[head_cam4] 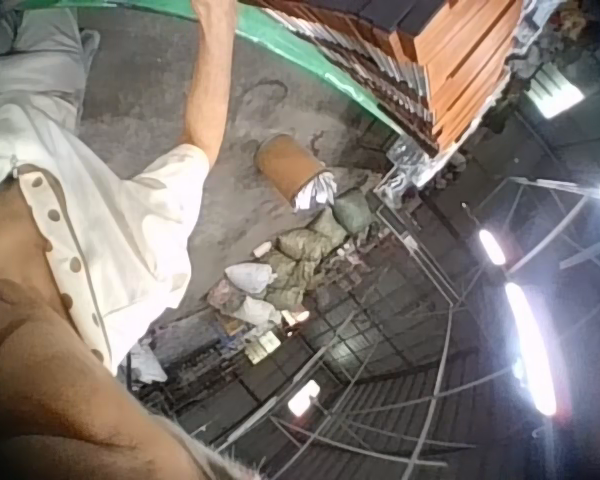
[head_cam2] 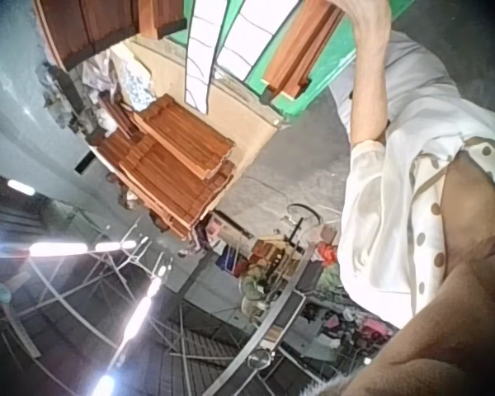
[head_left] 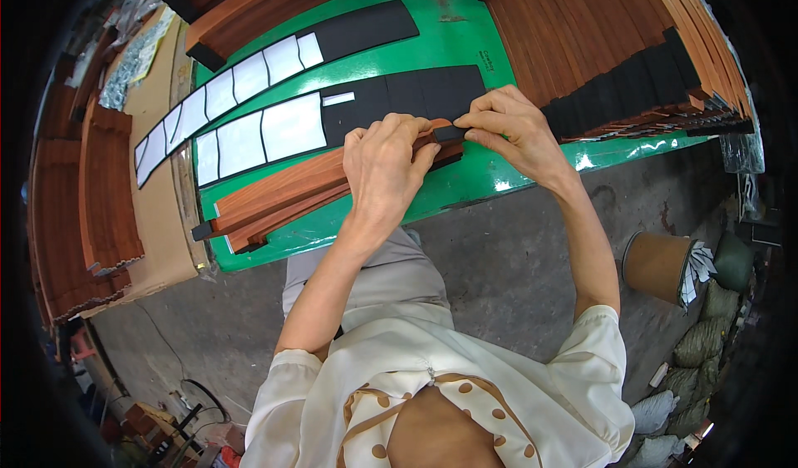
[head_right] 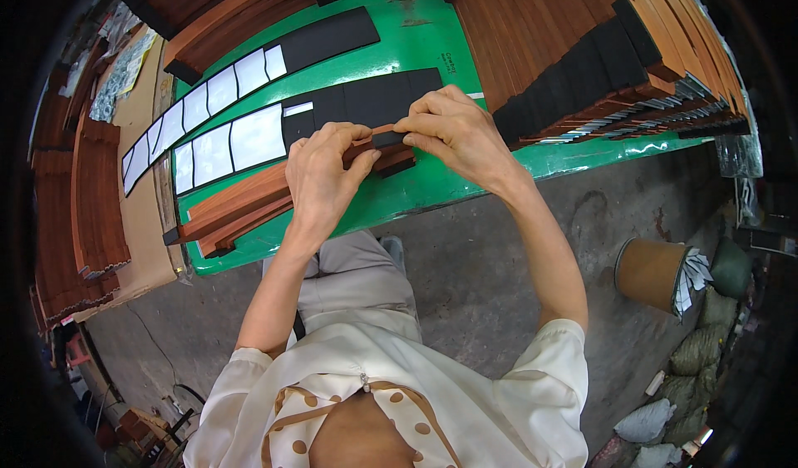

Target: Applying black foam tape or cushioning to wooden furniture components.

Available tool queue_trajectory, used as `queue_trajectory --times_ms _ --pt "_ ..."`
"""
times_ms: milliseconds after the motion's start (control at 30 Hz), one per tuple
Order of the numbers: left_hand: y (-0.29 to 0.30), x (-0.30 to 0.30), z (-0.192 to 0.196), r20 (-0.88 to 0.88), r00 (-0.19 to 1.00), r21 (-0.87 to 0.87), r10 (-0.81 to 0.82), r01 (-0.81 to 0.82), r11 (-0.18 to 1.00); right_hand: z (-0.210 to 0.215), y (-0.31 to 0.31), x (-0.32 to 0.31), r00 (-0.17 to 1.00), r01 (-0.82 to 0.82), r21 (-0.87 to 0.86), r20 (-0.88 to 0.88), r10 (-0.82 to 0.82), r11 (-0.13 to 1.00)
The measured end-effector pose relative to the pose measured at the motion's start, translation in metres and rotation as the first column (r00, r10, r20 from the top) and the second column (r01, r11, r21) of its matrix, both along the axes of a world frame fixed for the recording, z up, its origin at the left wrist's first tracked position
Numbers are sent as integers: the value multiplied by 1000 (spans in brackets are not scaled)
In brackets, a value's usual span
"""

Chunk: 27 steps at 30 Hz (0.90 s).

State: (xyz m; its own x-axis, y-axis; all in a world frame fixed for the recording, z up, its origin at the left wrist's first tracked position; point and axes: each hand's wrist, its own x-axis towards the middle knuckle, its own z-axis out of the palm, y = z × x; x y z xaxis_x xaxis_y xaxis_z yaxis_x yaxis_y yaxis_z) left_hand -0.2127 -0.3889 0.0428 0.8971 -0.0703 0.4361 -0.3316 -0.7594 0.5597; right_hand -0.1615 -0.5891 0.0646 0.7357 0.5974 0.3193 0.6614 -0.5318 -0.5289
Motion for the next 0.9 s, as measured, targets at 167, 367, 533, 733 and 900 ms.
queue_trajectory --times_ms 167,367,533,733,900 --pt "0 0 1 -9 1000 7 -13 14 1000 0 0 1 1000 2 -2 11 -2 1000" --pt "0 1 2 -6 1000 7 -18 18 1000 0 0 2 1000 -5 -5 9 6 1000" --pt "1 1 2 -2 1000 0 -25 25 1000 0 0 3 1000 -7 -15 20 7 1000" --pt "1 0 2 -14 999 6 -34 34 999 1 0 4 1000 -5 -29 21 6 1000" --pt "1 1 0 -10 999 9 -35 35 999 2 0 2 1000 -3 -25 14 3 1000"
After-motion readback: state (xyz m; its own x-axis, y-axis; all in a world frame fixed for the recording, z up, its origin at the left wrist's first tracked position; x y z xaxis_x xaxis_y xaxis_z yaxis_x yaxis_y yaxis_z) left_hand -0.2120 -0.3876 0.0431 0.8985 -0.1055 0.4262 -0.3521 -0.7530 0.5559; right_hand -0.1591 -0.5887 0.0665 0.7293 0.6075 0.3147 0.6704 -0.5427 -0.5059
